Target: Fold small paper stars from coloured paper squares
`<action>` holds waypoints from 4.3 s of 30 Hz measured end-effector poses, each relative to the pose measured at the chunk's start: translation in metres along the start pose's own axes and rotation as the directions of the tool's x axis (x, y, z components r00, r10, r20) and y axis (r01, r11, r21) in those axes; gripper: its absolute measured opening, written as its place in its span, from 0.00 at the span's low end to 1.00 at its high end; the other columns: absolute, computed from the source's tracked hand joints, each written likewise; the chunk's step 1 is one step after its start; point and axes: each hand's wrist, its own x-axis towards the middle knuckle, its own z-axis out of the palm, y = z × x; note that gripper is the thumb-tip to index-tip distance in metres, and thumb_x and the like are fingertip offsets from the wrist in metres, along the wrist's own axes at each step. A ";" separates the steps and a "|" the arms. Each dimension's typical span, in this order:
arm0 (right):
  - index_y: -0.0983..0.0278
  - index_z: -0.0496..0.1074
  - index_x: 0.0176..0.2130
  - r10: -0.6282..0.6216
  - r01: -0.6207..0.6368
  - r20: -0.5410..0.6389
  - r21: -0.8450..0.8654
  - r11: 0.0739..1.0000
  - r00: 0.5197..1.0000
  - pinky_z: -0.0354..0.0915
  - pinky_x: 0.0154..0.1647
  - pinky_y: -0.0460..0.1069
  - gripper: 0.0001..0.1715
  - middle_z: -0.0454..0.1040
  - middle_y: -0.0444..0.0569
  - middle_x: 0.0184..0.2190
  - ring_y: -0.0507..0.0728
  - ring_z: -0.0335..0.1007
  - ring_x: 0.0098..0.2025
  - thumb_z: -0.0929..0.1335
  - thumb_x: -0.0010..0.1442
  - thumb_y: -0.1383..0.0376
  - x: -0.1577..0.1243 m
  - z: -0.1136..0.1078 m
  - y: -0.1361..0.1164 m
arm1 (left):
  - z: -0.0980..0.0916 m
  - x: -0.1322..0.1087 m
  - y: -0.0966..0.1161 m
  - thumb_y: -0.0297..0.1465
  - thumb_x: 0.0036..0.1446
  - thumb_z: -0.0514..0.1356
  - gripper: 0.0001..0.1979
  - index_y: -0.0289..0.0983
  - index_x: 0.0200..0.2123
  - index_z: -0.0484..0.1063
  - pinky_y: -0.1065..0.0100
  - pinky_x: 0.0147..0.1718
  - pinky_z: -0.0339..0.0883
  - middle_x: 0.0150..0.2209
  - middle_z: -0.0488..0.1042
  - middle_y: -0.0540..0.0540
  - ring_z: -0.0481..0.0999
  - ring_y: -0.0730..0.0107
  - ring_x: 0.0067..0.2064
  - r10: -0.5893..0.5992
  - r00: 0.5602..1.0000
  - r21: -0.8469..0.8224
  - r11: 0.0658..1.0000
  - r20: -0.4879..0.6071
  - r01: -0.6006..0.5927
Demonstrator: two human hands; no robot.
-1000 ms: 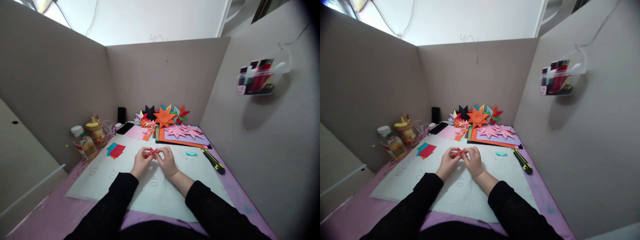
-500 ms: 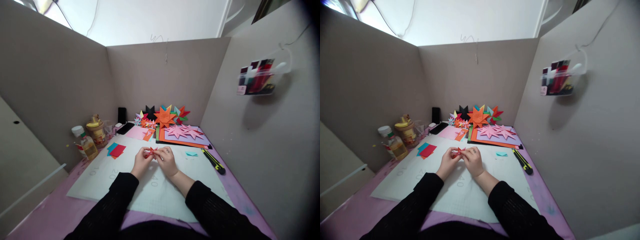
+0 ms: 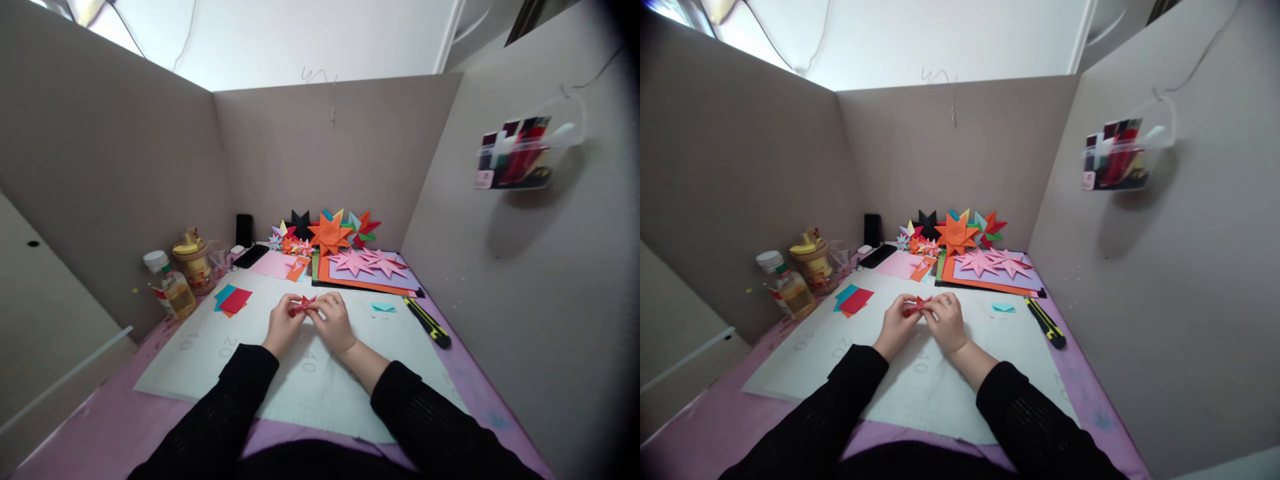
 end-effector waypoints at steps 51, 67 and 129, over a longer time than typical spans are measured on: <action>0.61 0.70 0.30 -0.020 0.020 0.060 -0.001 1.000 0.998 0.58 0.50 0.57 0.06 0.65 0.51 0.43 0.59 0.59 0.48 0.63 0.55 0.70 0.001 -0.001 0.006 | -0.001 -0.003 -0.001 0.28 0.49 0.58 0.14 0.38 0.41 0.62 0.72 0.31 0.67 0.28 0.74 0.50 0.75 0.71 0.32 0.100 0.990 0.192 0.974 0.104 -0.118; 0.61 0.66 0.40 0.104 -0.110 0.033 0.278 0.954 0.994 0.62 0.46 0.55 0.11 0.69 0.50 0.37 0.58 0.65 0.43 0.65 0.54 0.68 -0.002 0.004 0.012 | -0.006 -0.005 0.007 0.33 0.53 0.57 0.06 0.37 0.34 0.69 0.68 0.37 0.69 0.32 0.74 0.47 0.75 0.69 0.35 0.254 0.967 0.175 0.953 -0.016 -0.248; 0.59 0.73 0.35 0.091 -0.092 0.014 0.149 0.985 0.996 0.60 0.48 0.56 0.07 0.65 0.49 0.38 0.58 0.62 0.44 0.67 0.53 0.67 -0.002 0.003 0.013 | 0.000 0.003 -0.005 0.29 0.48 0.59 0.11 0.36 0.37 0.65 0.71 0.32 0.67 0.33 0.74 0.48 0.75 0.71 0.33 0.024 1.000 0.044 0.999 -0.004 -0.024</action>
